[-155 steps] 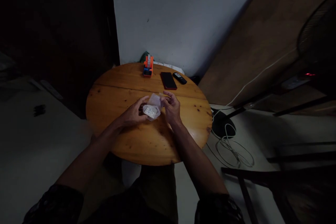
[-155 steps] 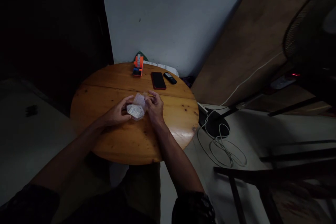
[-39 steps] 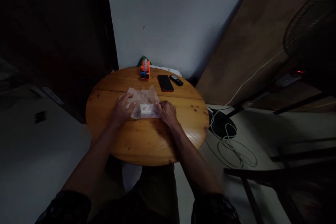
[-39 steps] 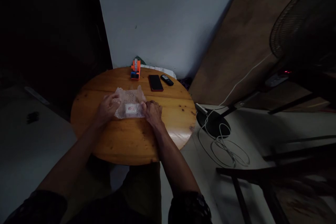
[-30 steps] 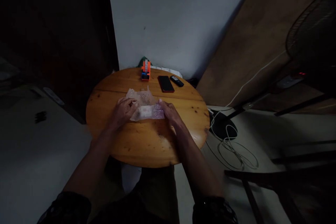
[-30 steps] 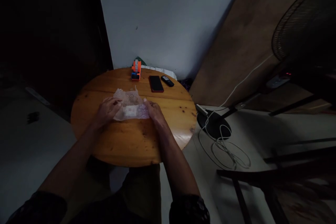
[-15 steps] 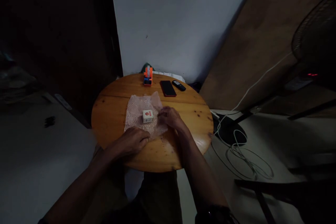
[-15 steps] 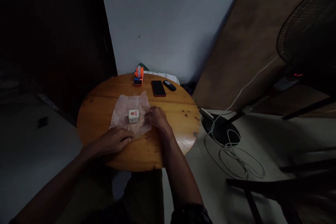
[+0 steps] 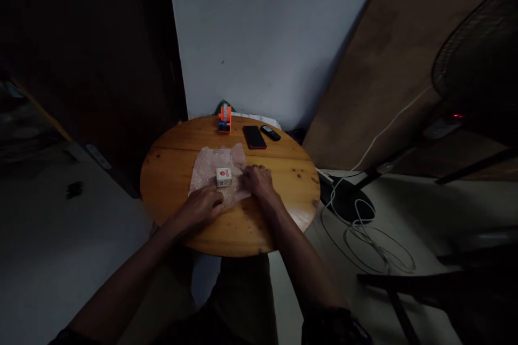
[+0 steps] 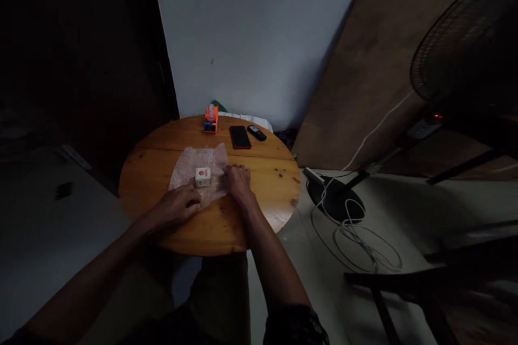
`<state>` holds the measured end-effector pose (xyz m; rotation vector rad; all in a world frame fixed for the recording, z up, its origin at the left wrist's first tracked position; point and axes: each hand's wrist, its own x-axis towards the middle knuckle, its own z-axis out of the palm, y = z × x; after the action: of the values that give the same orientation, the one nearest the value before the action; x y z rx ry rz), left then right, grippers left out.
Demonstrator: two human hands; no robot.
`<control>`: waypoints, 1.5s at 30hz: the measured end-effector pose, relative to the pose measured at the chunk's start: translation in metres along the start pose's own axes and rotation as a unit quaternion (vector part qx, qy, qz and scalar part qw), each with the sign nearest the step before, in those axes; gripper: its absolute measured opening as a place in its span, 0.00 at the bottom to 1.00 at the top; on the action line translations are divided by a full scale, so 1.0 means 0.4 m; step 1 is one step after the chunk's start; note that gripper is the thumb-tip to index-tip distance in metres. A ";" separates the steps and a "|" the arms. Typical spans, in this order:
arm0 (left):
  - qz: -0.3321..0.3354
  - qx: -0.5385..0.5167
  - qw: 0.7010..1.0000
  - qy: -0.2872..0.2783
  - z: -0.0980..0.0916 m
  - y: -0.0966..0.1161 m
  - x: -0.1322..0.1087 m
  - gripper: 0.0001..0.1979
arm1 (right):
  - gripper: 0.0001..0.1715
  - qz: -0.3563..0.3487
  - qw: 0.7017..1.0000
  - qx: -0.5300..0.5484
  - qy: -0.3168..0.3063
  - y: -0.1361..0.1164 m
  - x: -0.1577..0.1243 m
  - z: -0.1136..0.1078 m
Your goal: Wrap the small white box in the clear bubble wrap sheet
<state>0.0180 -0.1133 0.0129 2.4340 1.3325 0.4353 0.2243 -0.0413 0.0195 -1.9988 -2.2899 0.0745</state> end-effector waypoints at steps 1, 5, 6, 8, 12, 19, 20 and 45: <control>0.002 -0.002 1.000 -0.009 -0.005 -0.002 -0.002 0.08 | 0.16 0.000 1.000 -0.008 -0.011 -0.002 -0.001 -0.005; 0.002 0.009 1.000 -0.024 -0.017 -0.001 -0.010 0.08 | 0.15 0.005 0.999 -0.027 -0.046 -0.003 -0.004 -0.023; 0.003 0.013 1.000 -0.021 -0.016 0.001 -0.012 0.08 | 0.15 0.004 0.998 -0.032 -0.046 -0.001 -0.006 -0.025; 0.009 0.019 1.000 -0.004 -0.009 0.005 -0.015 0.08 | 0.15 -0.005 0.999 -0.043 -0.033 0.006 -0.011 -0.022; 0.029 0.045 0.997 0.049 0.020 0.015 -0.007 0.08 | 0.17 -0.040 0.996 -0.077 0.017 0.026 -0.020 -0.002; 0.057 -0.005 0.997 0.053 0.077 0.043 0.020 0.09 | 0.21 -0.209 0.974 0.015 0.089 0.037 -0.020 -0.001; 0.057 -0.007 0.997 0.053 0.082 0.044 0.022 0.10 | 0.23 -0.223 0.970 0.051 0.088 0.033 -0.017 -0.002; 0.063 0.036 0.990 0.125 0.129 0.034 0.021 0.10 | 0.37 0.055 0.957 0.184 0.219 0.277 -0.207 0.100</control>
<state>0.0540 -0.1202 -0.0267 2.6017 1.3124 0.7590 0.3402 -0.1069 -0.0354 -1.7378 -1.7457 0.0543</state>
